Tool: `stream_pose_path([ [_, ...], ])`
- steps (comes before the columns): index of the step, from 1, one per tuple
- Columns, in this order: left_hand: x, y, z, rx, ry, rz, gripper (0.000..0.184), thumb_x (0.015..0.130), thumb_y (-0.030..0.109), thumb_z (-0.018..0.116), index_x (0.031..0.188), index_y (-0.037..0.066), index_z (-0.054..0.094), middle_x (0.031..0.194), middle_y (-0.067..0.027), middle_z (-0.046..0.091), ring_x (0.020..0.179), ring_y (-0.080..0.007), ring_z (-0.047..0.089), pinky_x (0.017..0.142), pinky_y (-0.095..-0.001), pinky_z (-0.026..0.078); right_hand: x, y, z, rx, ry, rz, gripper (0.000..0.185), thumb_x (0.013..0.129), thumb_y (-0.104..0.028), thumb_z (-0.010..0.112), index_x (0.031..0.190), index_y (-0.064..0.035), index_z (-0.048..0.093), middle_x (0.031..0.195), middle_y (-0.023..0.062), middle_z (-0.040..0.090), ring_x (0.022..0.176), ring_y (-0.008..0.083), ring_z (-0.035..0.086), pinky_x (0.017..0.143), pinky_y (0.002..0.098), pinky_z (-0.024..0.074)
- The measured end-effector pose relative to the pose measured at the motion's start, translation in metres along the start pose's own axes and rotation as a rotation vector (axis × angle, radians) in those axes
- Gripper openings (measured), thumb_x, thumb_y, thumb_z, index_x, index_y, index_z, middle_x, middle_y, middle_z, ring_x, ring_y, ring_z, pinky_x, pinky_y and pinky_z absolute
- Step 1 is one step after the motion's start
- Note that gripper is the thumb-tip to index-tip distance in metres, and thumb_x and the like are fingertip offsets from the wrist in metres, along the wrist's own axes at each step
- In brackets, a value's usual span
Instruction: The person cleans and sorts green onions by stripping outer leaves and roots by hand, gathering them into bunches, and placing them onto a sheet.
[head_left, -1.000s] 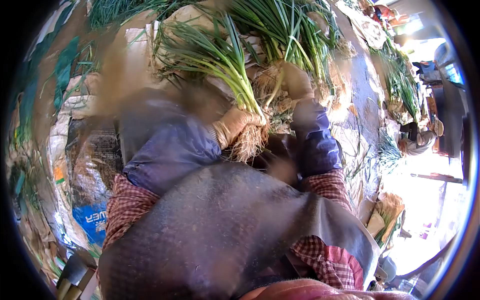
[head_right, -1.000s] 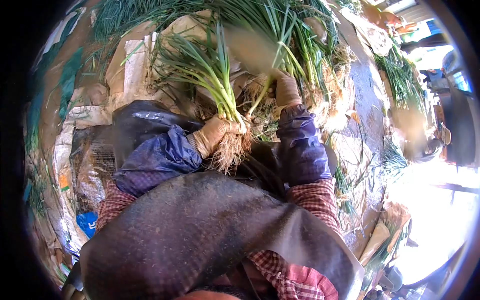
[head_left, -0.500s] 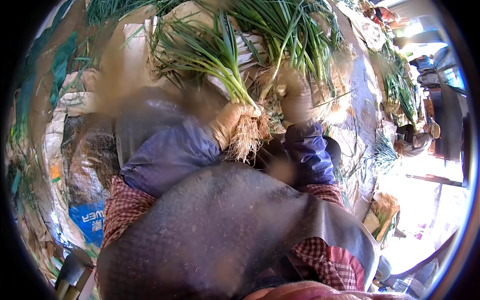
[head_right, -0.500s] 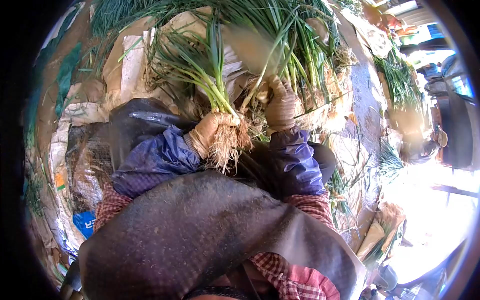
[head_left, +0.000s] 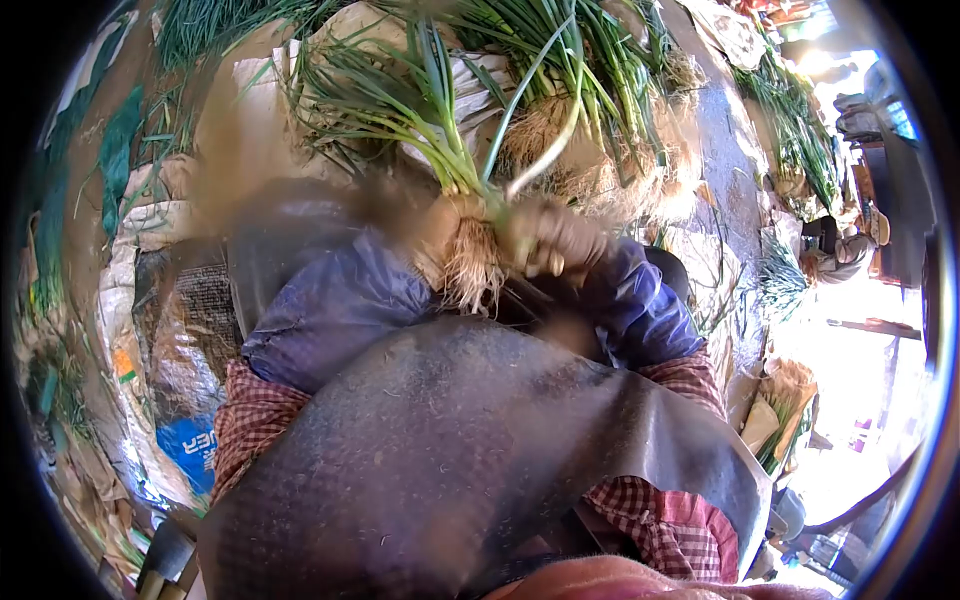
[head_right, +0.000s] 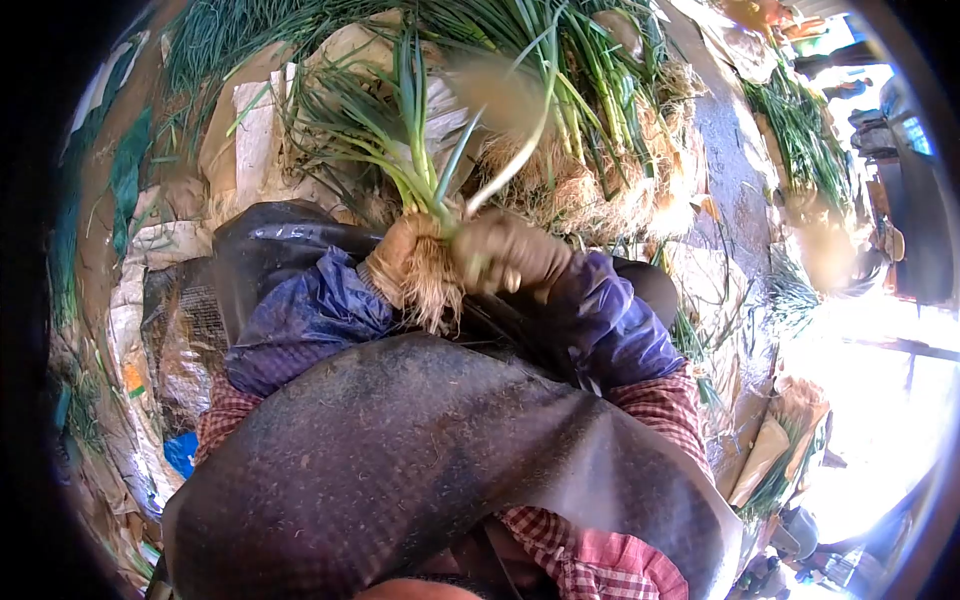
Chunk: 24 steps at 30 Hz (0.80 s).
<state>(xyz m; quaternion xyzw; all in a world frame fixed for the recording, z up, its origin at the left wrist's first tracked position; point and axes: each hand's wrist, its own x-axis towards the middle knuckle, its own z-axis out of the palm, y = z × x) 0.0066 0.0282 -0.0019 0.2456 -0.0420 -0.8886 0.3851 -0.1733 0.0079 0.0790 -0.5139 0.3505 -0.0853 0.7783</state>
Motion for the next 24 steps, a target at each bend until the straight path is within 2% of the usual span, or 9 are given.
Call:
stream_pose_path([
  [1, 0.006, 0.012, -0.007, 0.011, -0.035, -0.060, 0.030, 0.083, 0.010, 0.056, 0.109, -0.004, 0.054, 0.085, -0.0132, 0.064, 0.074, -0.0249, 0.065, 0.066, -0.0404, 0.057, 0.013, 0.029, 0.007, -0.200, -0.251, -0.261, 0.030, 0.086, -0.033, 0.061, 0.081, -0.0042, 0.064, 0.062, 0.0047, 0.059, 0.054, 0.0127, 0.054, 0.050, 0.0261, 0.0433],
  [3, 0.010, 0.016, -0.010, -0.008, -0.092, 0.013, 0.030, 0.086, 0.015, 0.056, 0.112, 0.000, 0.053, 0.087, -0.0111, 0.062, 0.075, -0.0249, 0.064, 0.068, -0.0417, 0.057, 0.020, 0.057, 0.009, -0.662, -0.504, -0.127, 0.028, 0.084, -0.028, 0.062, 0.083, 0.0006, 0.063, 0.068, 0.0090, 0.060, 0.064, 0.0207, 0.059, 0.058, 0.0311, 0.0488],
  [5, 0.003, 0.013, -0.004, -0.032, -0.132, 0.167, 0.026, 0.087, 0.013, 0.055, 0.110, 0.001, 0.054, 0.090, -0.0117, 0.062, 0.080, -0.0257, 0.063, 0.074, -0.0417, 0.056, -0.006, -0.018, 0.025, -0.939, -0.285, 0.513, 0.033, 0.079, -0.027, 0.064, 0.097, 0.0003, 0.063, 0.091, 0.0140, 0.065, 0.079, 0.0257, 0.062, 0.073, 0.0354, 0.0499],
  [8, 0.013, 0.012, -0.023, 0.060, -0.168, 0.073, 0.031, 0.085, 0.007, 0.053, 0.115, -0.002, 0.051, 0.092, -0.0129, 0.062, 0.081, -0.0257, 0.063, 0.075, -0.0432, 0.056, -0.017, 0.045, -0.094, -0.759, -0.065, -0.326, 0.079, 0.064, -0.030, 0.075, 0.130, 0.0010, 0.046, 0.124, 0.0202, 0.055, 0.111, 0.0301, 0.055, 0.096, 0.0349, 0.0436],
  [10, -0.001, 0.008, -0.003, -0.022, -0.204, 0.015, 0.036, 0.085, 0.005, 0.052, 0.119, -0.003, 0.049, 0.093, -0.0132, 0.062, 0.081, -0.0249, 0.064, 0.075, -0.0434, 0.056, -0.049, 0.013, -0.089, -0.656, 0.118, -0.289, 0.073, 0.074, -0.006, 0.072, 0.138, -0.0063, 0.038, 0.140, 0.0100, 0.042, 0.129, 0.0221, 0.038, 0.108, 0.0352, 0.0304],
  [14, -0.005, 0.003, 0.015, 0.014, -0.379, -0.017, 0.053, 0.079, -0.002, 0.057, 0.130, 0.001, 0.042, 0.090, -0.0086, 0.059, 0.078, -0.0220, 0.062, 0.075, -0.0402, 0.055, -0.023, 0.033, -0.120, -0.345, 0.505, -0.430, 0.055, 0.079, -0.010, 0.069, 0.130, -0.0051, 0.049, 0.127, 0.0116, 0.055, 0.115, 0.0216, 0.052, 0.096, 0.0338, 0.0449],
  [16, 0.009, -0.001, -0.002, 0.062, -0.393, 0.101, 0.049, 0.074, -0.006, 0.062, 0.119, 0.005, 0.048, 0.093, -0.0063, 0.055, 0.085, -0.0203, 0.057, 0.080, -0.0363, 0.050, -0.011, 0.031, -0.125, -0.735, 0.936, -0.410, 0.051, 0.080, -0.018, 0.069, 0.126, -0.0046, 0.052, 0.116, 0.0148, 0.061, 0.101, 0.0233, 0.061, 0.084, 0.0326, 0.0500],
  [21, 0.000, 0.004, 0.012, 0.034, -0.447, 0.119, 0.033, 0.076, -0.001, 0.063, 0.105, 0.006, 0.050, 0.094, -0.0082, 0.054, 0.091, -0.0233, 0.059, 0.081, -0.0401, 0.054, -0.008, 0.025, -0.131, -1.399, 1.046, 0.170, 0.035, 0.084, -0.036, 0.062, 0.101, -0.0058, 0.063, 0.085, 0.0149, 0.065, 0.077, 0.0237, 0.063, 0.066, 0.0359, 0.0490],
  [24, 0.009, 0.002, 0.005, 0.016, -0.419, 0.151, 0.028, 0.080, -0.002, 0.059, 0.107, 0.005, 0.051, 0.097, -0.0087, 0.056, 0.092, -0.0235, 0.060, 0.078, -0.0441, 0.056, -0.008, 0.015, -0.105, -1.298, 0.952, 0.278, 0.033, 0.084, -0.039, 0.061, 0.077, -0.0075, 0.065, 0.061, 0.0089, 0.061, 0.056, 0.0203, 0.059, 0.056, 0.0357, 0.0485],
])
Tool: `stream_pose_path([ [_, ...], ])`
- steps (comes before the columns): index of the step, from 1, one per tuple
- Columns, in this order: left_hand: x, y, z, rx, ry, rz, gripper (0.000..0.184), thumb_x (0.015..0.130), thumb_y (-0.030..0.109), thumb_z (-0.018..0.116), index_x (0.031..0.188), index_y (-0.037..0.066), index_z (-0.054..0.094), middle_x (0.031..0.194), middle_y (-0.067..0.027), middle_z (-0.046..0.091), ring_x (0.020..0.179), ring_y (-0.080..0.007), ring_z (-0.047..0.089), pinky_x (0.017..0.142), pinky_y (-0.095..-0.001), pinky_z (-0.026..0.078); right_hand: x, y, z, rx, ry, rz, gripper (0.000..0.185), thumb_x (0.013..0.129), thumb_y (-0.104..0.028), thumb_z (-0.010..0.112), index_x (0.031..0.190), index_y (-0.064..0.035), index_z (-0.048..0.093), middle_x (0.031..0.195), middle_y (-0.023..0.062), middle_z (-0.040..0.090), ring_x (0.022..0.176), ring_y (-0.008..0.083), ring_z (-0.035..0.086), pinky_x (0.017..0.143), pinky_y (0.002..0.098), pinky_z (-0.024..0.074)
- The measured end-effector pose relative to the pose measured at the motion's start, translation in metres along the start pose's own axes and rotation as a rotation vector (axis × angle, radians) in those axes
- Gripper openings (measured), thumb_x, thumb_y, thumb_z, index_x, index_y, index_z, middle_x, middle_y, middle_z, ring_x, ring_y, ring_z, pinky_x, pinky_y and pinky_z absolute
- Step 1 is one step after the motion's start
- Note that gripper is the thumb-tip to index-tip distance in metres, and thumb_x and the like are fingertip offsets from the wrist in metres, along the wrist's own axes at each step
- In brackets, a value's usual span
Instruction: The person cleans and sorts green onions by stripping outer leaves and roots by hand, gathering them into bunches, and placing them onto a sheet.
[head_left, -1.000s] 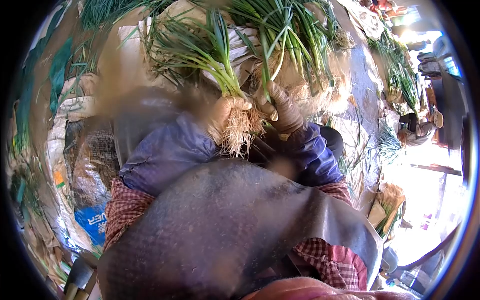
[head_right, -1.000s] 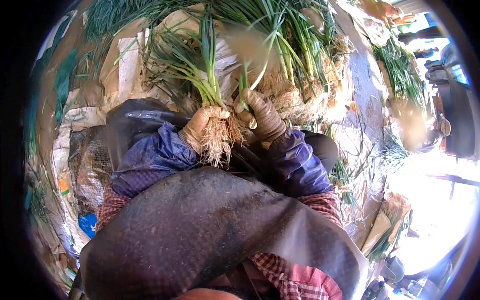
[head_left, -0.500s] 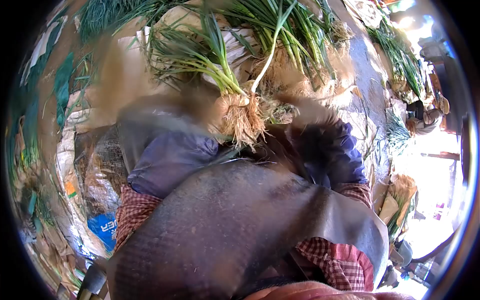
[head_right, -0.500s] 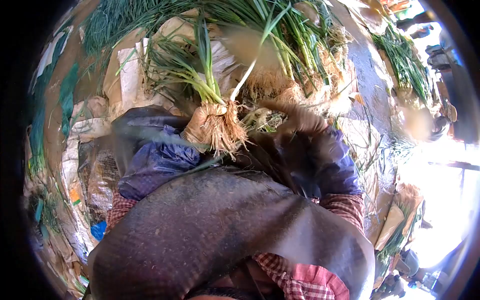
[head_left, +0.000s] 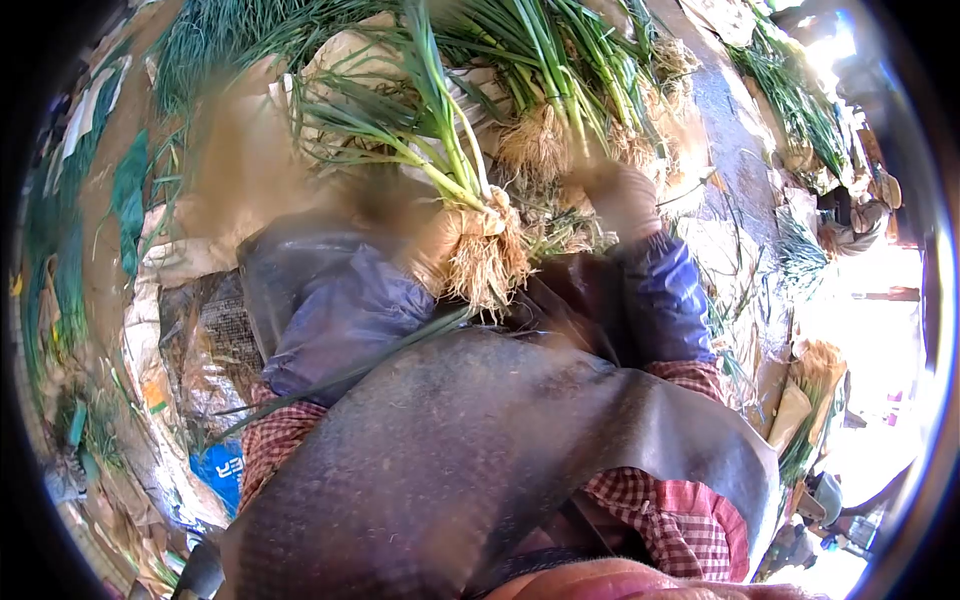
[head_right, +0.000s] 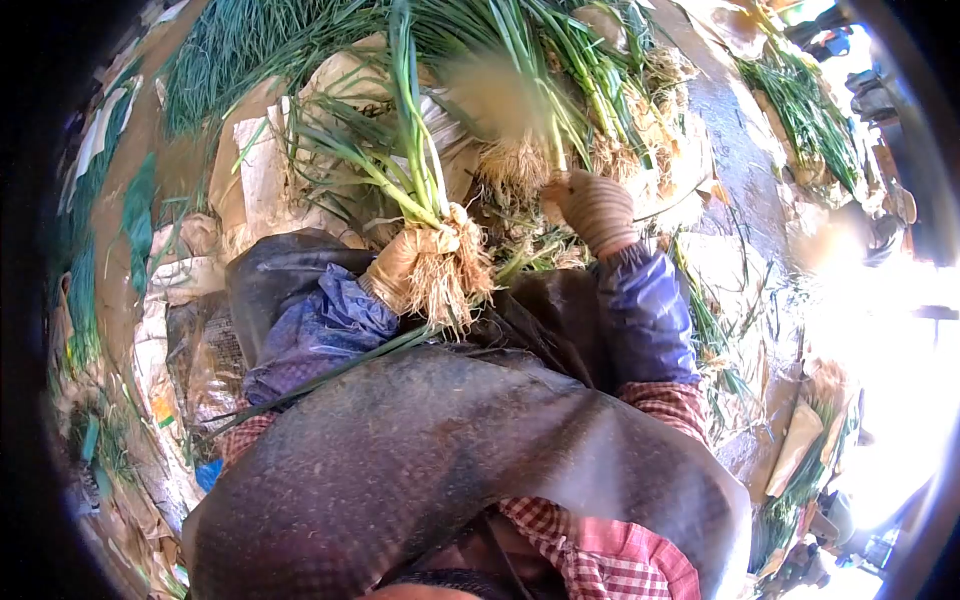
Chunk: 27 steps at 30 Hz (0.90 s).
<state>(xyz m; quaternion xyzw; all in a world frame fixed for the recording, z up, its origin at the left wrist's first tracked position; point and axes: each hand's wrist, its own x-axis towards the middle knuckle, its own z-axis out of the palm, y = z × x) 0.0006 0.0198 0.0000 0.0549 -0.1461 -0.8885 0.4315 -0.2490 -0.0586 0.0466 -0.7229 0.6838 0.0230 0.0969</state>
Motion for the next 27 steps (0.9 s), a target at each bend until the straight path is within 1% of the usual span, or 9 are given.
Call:
stream_pose_path([
  [2, 0.001, 0.001, 0.007, 0.085, 0.087, -0.028, 0.029, 0.080, -0.001, 0.060, 0.108, 0.003, 0.053, 0.098, -0.0087, 0.057, 0.088, -0.0213, 0.061, 0.078, -0.0379, 0.056, -0.028, -0.024, -0.006, 0.227, 0.116, -0.181, 0.029, 0.083, -0.034, 0.064, 0.077, -0.0054, 0.066, 0.060, 0.0073, 0.061, 0.049, 0.0170, 0.053, 0.052, 0.0322, 0.0475],
  [4, 0.005, -0.002, -0.006, 0.153, 0.242, 0.032, 0.027, 0.082, 0.000, 0.060, 0.108, -0.001, 0.054, 0.096, -0.0079, 0.058, 0.083, -0.0178, 0.062, 0.075, -0.0301, 0.056, -0.048, -0.044, 0.002, 0.674, 0.049, -0.331, 0.013, 0.086, -0.016, 0.064, 0.087, -0.0049, 0.070, 0.069, 0.0039, 0.064, 0.055, 0.0105, 0.055, 0.052, 0.0271, 0.0477],
  [6, 0.004, -0.003, -0.007, 0.057, 0.183, 0.045, 0.024, 0.083, 0.000, 0.058, 0.107, 0.000, 0.054, 0.096, -0.0093, 0.059, 0.085, -0.0189, 0.063, 0.076, -0.0303, 0.056, -0.056, -0.062, 0.001, 0.815, -0.105, -0.413, 0.013, 0.087, -0.017, 0.063, 0.090, -0.0054, 0.068, 0.068, 0.0013, 0.062, 0.057, 0.0086, 0.057, 0.052, 0.0250, 0.0475],
  [11, 0.001, -0.003, 0.013, 0.036, 0.257, 0.000, 0.025, 0.080, -0.003, 0.057, 0.105, -0.001, 0.055, 0.094, -0.0121, 0.061, 0.084, -0.0224, 0.063, 0.076, -0.0342, 0.056, 0.002, -0.065, -0.006, 1.041, -0.321, 0.068, 0.059, 0.083, -0.056, 0.059, 0.101, 0.0002, 0.061, 0.061, 0.0002, 0.056, 0.048, 0.0057, 0.048, 0.043, 0.0205, 0.0414],
  [18, 0.006, -0.010, 0.002, 0.084, 0.208, 0.059, 0.025, 0.073, -0.011, 0.058, 0.095, 0.000, 0.059, 0.091, -0.0108, 0.062, 0.087, -0.0230, 0.063, 0.082, -0.0339, 0.054, 0.067, -0.066, 0.021, 1.542, -0.265, 0.081, 0.032, 0.090, -0.030, 0.056, 0.094, 0.0010, 0.063, 0.074, 0.0062, 0.061, 0.057, 0.0112, 0.054, 0.050, 0.0251, 0.0454],
  [20, 0.004, -0.009, 0.000, 0.143, 0.246, 0.112, 0.024, 0.073, -0.011, 0.058, 0.095, 0.000, 0.059, 0.090, -0.0100, 0.062, 0.085, -0.0212, 0.063, 0.079, -0.0321, 0.054, 0.032, -0.072, -0.003, 1.333, 0.084, -0.044, 0.017, 0.088, -0.014, 0.056, 0.096, -0.0005, 0.064, 0.080, 0.0077, 0.063, 0.061, 0.0127, 0.058, 0.050, 0.0215, 0.0463],
  [24, -0.001, 0.000, 0.018, 0.105, 0.355, 0.149, 0.024, 0.074, -0.009, 0.054, 0.096, 0.000, 0.058, 0.085, -0.0105, 0.063, 0.077, -0.0234, 0.064, 0.073, -0.0350, 0.056, -0.030, -0.079, -0.028, 1.471, 0.420, -0.152, 0.016, 0.085, -0.013, 0.062, 0.096, -0.0029, 0.064, 0.072, 0.0058, 0.064, 0.055, 0.0096, 0.058, 0.044, 0.0205, 0.0446],
  [26, 0.001, 0.000, 0.012, 0.058, 0.283, 0.152, 0.025, 0.075, -0.007, 0.054, 0.098, 0.001, 0.057, 0.086, -0.0115, 0.063, 0.079, -0.0243, 0.065, 0.074, -0.0364, 0.056, -0.045, -0.072, -0.025, 1.561, 0.661, -0.401, 0.014, 0.086, -0.012, 0.061, 0.094, -0.0017, 0.064, 0.073, 0.0078, 0.064, 0.058, 0.0128, 0.060, 0.052, 0.0195, 0.0471],
  [27, 0.001, -0.001, 0.011, 0.039, 0.294, 0.166, 0.023, 0.076, -0.006, 0.054, 0.097, 0.001, 0.057, 0.086, -0.0119, 0.063, 0.079, -0.0246, 0.065, 0.075, -0.0372, 0.057, -0.041, -0.060, -0.021, 1.487, 0.931, -0.319, 0.017, 0.088, -0.016, 0.061, 0.093, -0.0007, 0.064, 0.078, 0.0116, 0.065, 0.066, 0.0164, 0.063, 0.064, 0.0256, 0.0522],
])
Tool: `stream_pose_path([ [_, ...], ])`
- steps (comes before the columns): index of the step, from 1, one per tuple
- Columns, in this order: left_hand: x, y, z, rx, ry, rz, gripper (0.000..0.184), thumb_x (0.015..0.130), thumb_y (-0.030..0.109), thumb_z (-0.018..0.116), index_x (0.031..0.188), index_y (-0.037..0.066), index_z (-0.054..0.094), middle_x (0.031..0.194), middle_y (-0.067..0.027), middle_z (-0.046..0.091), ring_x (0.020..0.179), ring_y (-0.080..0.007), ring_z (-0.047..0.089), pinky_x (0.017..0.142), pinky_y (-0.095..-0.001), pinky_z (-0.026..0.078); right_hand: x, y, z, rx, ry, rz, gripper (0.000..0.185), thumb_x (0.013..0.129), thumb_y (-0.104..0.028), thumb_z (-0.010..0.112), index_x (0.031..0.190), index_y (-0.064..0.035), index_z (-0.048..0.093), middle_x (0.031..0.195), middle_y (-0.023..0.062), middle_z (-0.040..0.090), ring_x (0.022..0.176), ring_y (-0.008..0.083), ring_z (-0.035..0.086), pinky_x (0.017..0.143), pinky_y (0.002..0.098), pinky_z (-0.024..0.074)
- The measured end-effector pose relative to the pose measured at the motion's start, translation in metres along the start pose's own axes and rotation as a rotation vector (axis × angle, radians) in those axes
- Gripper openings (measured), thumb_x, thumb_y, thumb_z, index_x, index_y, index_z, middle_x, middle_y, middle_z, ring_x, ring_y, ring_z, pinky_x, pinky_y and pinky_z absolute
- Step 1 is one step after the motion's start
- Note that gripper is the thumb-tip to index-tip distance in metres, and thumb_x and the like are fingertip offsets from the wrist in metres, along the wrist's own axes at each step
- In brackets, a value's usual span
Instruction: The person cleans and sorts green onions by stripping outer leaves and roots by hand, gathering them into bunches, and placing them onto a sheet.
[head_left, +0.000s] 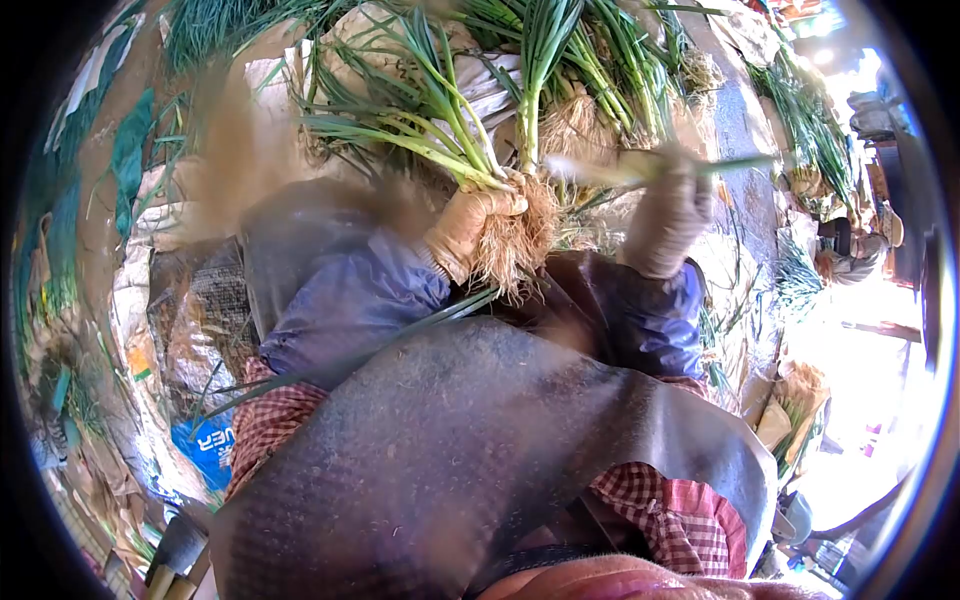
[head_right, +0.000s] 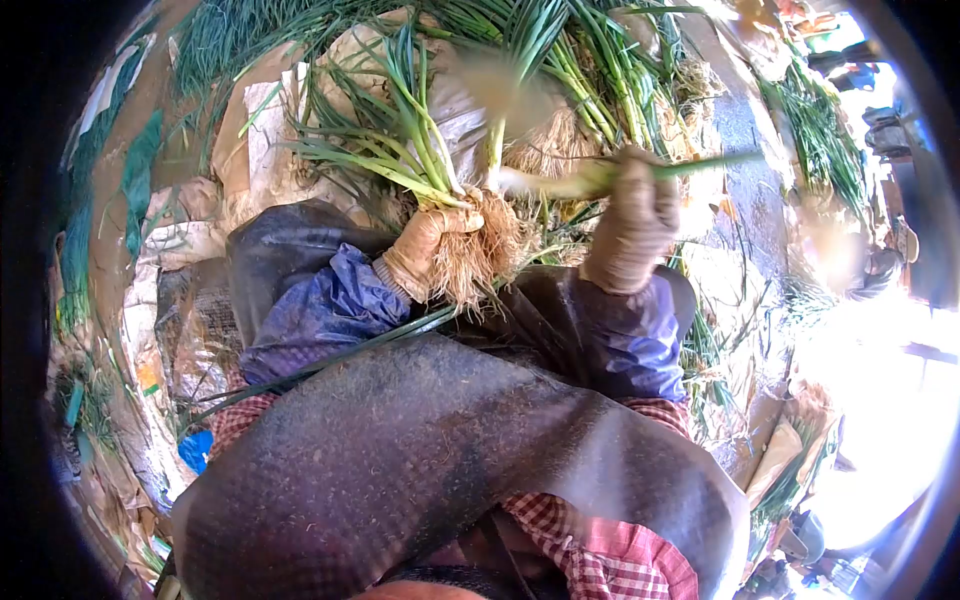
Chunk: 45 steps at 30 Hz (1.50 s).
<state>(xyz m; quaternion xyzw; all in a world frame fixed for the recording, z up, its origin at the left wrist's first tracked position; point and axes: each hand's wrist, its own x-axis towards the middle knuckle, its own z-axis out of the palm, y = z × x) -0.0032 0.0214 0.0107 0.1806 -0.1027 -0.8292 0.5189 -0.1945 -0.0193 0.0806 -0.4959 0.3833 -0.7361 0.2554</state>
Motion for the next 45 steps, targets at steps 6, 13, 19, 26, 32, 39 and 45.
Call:
stream_pose_path([
  [6, 0.004, -0.004, -0.021, -0.079, -0.089, -0.128, 0.035, 0.079, 0.002, 0.053, 0.114, -0.004, 0.051, 0.101, -0.0156, 0.060, 0.091, -0.0278, 0.062, 0.084, -0.0429, 0.052, 0.031, 0.029, -0.010, 0.235, -0.187, 0.686, 0.022, 0.097, -0.019, 0.043, 0.108, -0.0024, 0.050, 0.090, 0.0149, 0.064, 0.078, 0.0223, 0.063, 0.079, 0.0372, 0.0510],
  [13, -0.003, -0.007, -0.009, -0.181, -0.157, -0.113, 0.034, 0.077, -0.004, 0.056, 0.110, 0.002, 0.055, 0.112, -0.0190, 0.058, 0.105, -0.0308, 0.058, 0.096, -0.0505, 0.045, -0.028, 0.070, 0.036, 0.632, -0.544, 1.259, 0.035, 0.086, -0.028, 0.061, 0.103, 0.0031, 0.060, 0.085, 0.0143, 0.065, 0.074, 0.0211, 0.065, 0.066, 0.0291, 0.0554],
  [19, -0.008, -0.006, 0.001, -0.173, -0.041, -0.122, 0.030, 0.078, -0.005, 0.052, 0.107, 0.002, 0.053, 0.107, -0.0159, 0.060, 0.095, -0.0273, 0.061, 0.086, -0.0420, 0.053, -0.021, 0.056, 0.038, 0.278, -0.277, 0.743, 0.027, 0.077, -0.004, 0.065, 0.103, 0.0008, 0.060, 0.086, 0.0052, 0.063, 0.073, 0.0141, 0.059, 0.065, 0.0266, 0.0488],
  [26, -0.001, -0.008, -0.015, -0.095, -0.040, -0.221, 0.036, 0.077, -0.006, 0.054, 0.112, -0.006, 0.052, 0.097, -0.0154, 0.059, 0.091, -0.0263, 0.060, 0.084, -0.0398, 0.052, -0.014, 0.048, 0.033, 0.238, -0.328, 0.680, 0.018, 0.083, -0.006, 0.064, 0.100, -0.0008, 0.062, 0.088, 0.0047, 0.065, 0.072, 0.0124, 0.060, 0.065, 0.0246, 0.0482],
  [32, -0.007, 0.001, -0.004, -0.090, -0.089, -0.160, 0.040, 0.069, -0.013, 0.049, 0.107, -0.004, 0.054, 0.092, -0.0140, 0.061, 0.082, -0.0271, 0.063, 0.077, -0.0396, 0.055, -0.014, 0.044, 0.018, 0.189, -0.360, 0.646, 0.013, 0.084, -0.005, 0.063, 0.096, -0.0017, 0.064, 0.079, 0.0046, 0.066, 0.061, 0.0102, 0.058, 0.054, 0.0217, 0.0453],
  [39, -0.002, -0.004, -0.012, -0.040, -0.096, -0.085, 0.047, 0.073, -0.014, 0.049, 0.118, -0.003, 0.049, 0.098, -0.0117, 0.058, 0.088, -0.0245, 0.061, 0.081, -0.0373, 0.054, -0.027, 0.041, -0.018, 0.020, -0.748, 0.663, 0.017, 0.084, -0.004, 0.061, 0.100, -0.0028, 0.064, 0.088, 0.0072, 0.067, 0.071, 0.0167, 0.064, 0.065, 0.0260, 0.0530],
  [45, 0.005, -0.006, -0.031, 0.251, -0.052, -0.082, 0.041, 0.075, -0.012, 0.051, 0.115, -0.003, 0.049, 0.094, -0.0098, 0.058, 0.087, -0.0239, 0.061, 0.079, -0.0349, 0.053, -0.052, 0.043, -0.052, -1.158, -1.810, 0.147, 0.031, 0.079, -0.032, 0.058, 0.086, -0.0038, 0.067, 0.077, 0.0167, 0.064, 0.073, 0.0355, 0.062, 0.068, 0.0432, 0.0493],
])
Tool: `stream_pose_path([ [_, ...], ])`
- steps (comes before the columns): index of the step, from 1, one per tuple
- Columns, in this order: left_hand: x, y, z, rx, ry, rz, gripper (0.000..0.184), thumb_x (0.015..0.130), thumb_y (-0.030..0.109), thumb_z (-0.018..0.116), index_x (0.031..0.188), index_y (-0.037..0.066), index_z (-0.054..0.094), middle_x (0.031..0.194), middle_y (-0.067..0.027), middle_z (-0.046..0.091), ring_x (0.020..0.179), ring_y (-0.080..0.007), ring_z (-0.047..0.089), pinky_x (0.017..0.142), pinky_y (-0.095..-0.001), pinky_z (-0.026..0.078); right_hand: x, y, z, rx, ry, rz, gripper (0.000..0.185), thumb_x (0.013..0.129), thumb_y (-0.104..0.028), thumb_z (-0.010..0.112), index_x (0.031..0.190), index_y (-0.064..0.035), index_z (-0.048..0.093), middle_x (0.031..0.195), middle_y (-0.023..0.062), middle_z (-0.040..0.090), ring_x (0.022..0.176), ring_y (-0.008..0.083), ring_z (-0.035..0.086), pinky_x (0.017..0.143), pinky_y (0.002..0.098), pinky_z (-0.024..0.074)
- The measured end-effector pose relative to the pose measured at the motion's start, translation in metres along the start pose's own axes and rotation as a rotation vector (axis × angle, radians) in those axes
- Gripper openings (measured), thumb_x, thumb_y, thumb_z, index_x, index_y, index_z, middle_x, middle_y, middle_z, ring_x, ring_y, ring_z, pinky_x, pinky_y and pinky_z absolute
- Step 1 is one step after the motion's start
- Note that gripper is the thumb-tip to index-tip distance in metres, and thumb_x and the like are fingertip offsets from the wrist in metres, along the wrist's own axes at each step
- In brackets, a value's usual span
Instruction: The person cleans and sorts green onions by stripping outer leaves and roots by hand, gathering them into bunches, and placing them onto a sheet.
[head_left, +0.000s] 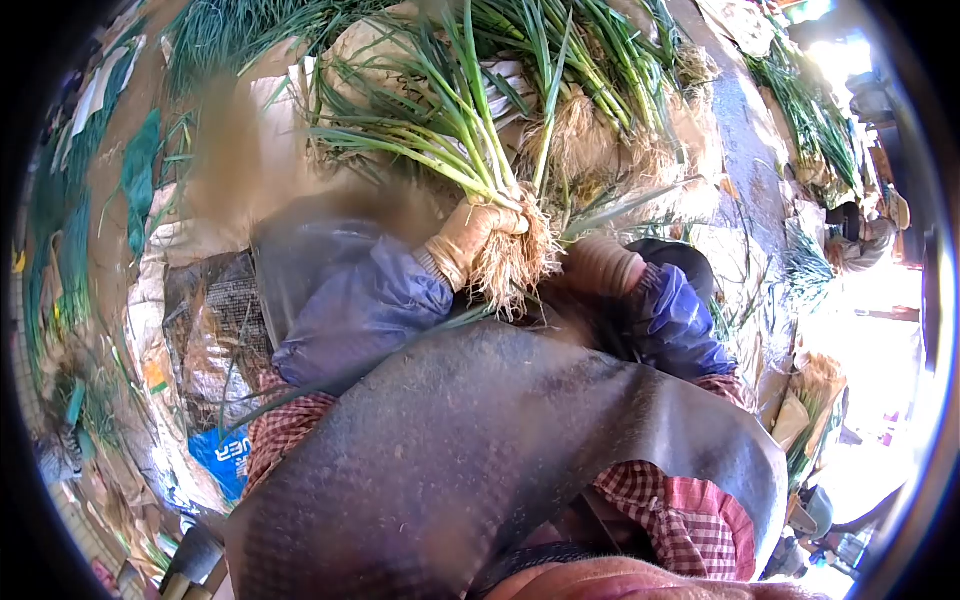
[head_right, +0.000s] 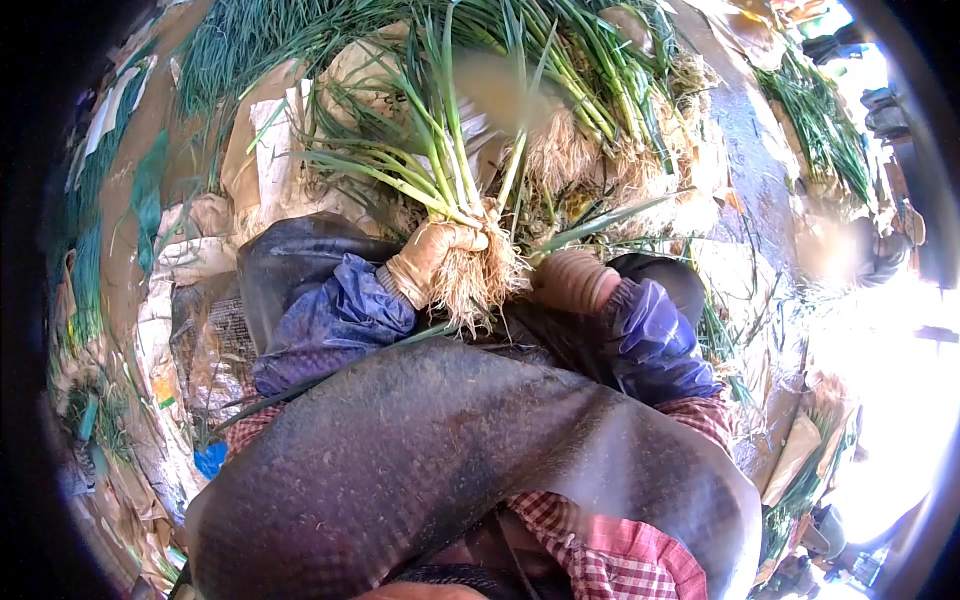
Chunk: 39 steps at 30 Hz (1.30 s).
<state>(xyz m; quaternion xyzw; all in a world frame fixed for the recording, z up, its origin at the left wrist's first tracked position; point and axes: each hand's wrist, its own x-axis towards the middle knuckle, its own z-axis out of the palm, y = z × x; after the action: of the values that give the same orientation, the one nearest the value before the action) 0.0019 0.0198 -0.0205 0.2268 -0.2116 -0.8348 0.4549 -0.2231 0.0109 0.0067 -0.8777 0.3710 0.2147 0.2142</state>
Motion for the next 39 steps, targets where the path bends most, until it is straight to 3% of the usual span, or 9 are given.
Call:
stream_pose_path([
  [4, -0.009, 0.008, 0.015, 0.216, 0.078, 0.013, 0.036, 0.074, -0.008, 0.056, 0.109, -0.002, 0.053, 0.090, -0.0085, 0.060, 0.086, -0.0200, 0.061, 0.078, -0.0300, 0.052, 0.012, 0.043, -0.019, -0.063, 0.154, 0.019, 0.046, 0.083, -0.048, 0.055, 0.097, -0.0059, 0.068, 0.084, 0.0144, 0.068, 0.075, 0.0287, 0.066, 0.067, 0.0370, 0.0521],
  [5, -0.004, -0.001, 0.008, 0.187, 0.059, 0.032, 0.033, 0.072, -0.007, 0.058, 0.105, -0.002, 0.056, 0.092, -0.0087, 0.061, 0.086, -0.0186, 0.061, 0.077, -0.0281, 0.052, 0.026, 0.055, -0.019, 0.504, 0.399, 0.121, 0.049, 0.083, -0.049, 0.055, 0.099, -0.0040, 0.067, 0.084, 0.0145, 0.068, 0.076, 0.0266, 0.066, 0.068, 0.0350, 0.0518],
  [14, -0.004, -0.004, 0.011, 0.281, 0.083, 0.083, 0.035, 0.070, -0.008, 0.060, 0.104, -0.001, 0.055, 0.091, -0.0078, 0.060, 0.084, -0.0173, 0.060, 0.074, -0.0269, 0.052, 0.087, 0.035, -0.092, 1.374, 0.927, 0.232, 0.019, 0.084, -0.016, 0.059, 0.098, -0.0023, 0.062, 0.076, 0.0077, 0.064, 0.061, 0.0132, 0.060, 0.055, 0.0252, 0.0489],
  [16, -0.007, -0.001, 0.014, 0.272, 0.134, 0.108, 0.034, 0.070, -0.008, 0.060, 0.103, -0.001, 0.055, 0.089, -0.0073, 0.059, 0.083, -0.0169, 0.060, 0.072, -0.0263, 0.052, 0.078, 0.032, -0.084, 0.604, 1.131, 0.052, 0.014, 0.082, -0.007, 0.060, 0.095, -0.0037, 0.062, 0.073, 0.0063, 0.063, 0.060, 0.0123, 0.059, 0.055, 0.0242, 0.0489],
  [18, -0.005, 0.000, 0.007, 0.231, 0.180, 0.031, 0.030, 0.072, -0.007, 0.060, 0.101, -0.001, 0.056, 0.085, -0.0071, 0.059, 0.078, -0.0173, 0.061, 0.071, -0.0265, 0.052, 0.055, 0.012, -0.084, 1.307, 1.120, 0.034, 0.015, 0.082, -0.007, 0.061, 0.096, -0.0029, 0.066, 0.079, 0.0040, 0.064, 0.066, 0.0080, 0.055, 0.060, 0.0212, 0.0474],
  [22, -0.009, 0.007, 0.022, 0.218, 0.233, 0.031, 0.023, 0.074, -0.006, 0.060, 0.096, -0.002, 0.058, 0.084, -0.0090, 0.062, 0.077, -0.0193, 0.063, 0.071, -0.0281, 0.053, 0.020, -0.029, -0.088, 1.164, 1.305, -0.230, 0.006, 0.086, -0.004, 0.060, 0.091, -0.0035, 0.063, 0.077, 0.0039, 0.063, 0.062, 0.0077, 0.055, 0.051, 0.0206, 0.0469],
  [30, -0.007, 0.009, 0.027, -0.096, 0.125, 0.009, 0.018, 0.077, -0.009, 0.051, 0.093, -0.004, 0.059, 0.079, -0.0146, 0.065, 0.067, -0.0246, 0.065, 0.061, -0.0345, 0.056, 0.002, -0.037, -0.078, 0.982, 0.890, -0.647, 0.003, 0.088, -0.005, 0.059, 0.090, -0.0049, 0.061, 0.070, 0.0007, 0.059, 0.055, 0.0081, 0.050, 0.046, 0.0232, 0.0418],
  [34, -0.006, 0.017, 0.025, -0.051, 0.105, 0.008, 0.023, 0.076, -0.009, 0.052, 0.098, -0.005, 0.056, 0.082, -0.0143, 0.063, 0.072, -0.0261, 0.065, 0.067, -0.0355, 0.057, -0.033, -0.063, -0.101, 1.029, 1.291, -0.778, 0.008, 0.090, -0.013, 0.058, 0.090, -0.0047, 0.061, 0.075, 0.0074, 0.062, 0.059, 0.0112, 0.054, 0.049, 0.0243, 0.0468],
  [39, -0.001, 0.017, 0.015, -0.147, 0.142, -0.063, 0.026, 0.076, -0.006, 0.051, 0.102, -0.005, 0.056, 0.088, -0.0146, 0.063, 0.080, -0.0255, 0.064, 0.079, -0.0368, 0.054, -0.067, -0.053, -0.123, 1.185, 1.923, -0.402, 0.023, 0.092, -0.018, 0.053, 0.108, -0.0030, 0.060, 0.091, 0.0161, 0.066, 0.078, 0.0193, 0.065, 0.068, 0.0294, 0.0536],
])
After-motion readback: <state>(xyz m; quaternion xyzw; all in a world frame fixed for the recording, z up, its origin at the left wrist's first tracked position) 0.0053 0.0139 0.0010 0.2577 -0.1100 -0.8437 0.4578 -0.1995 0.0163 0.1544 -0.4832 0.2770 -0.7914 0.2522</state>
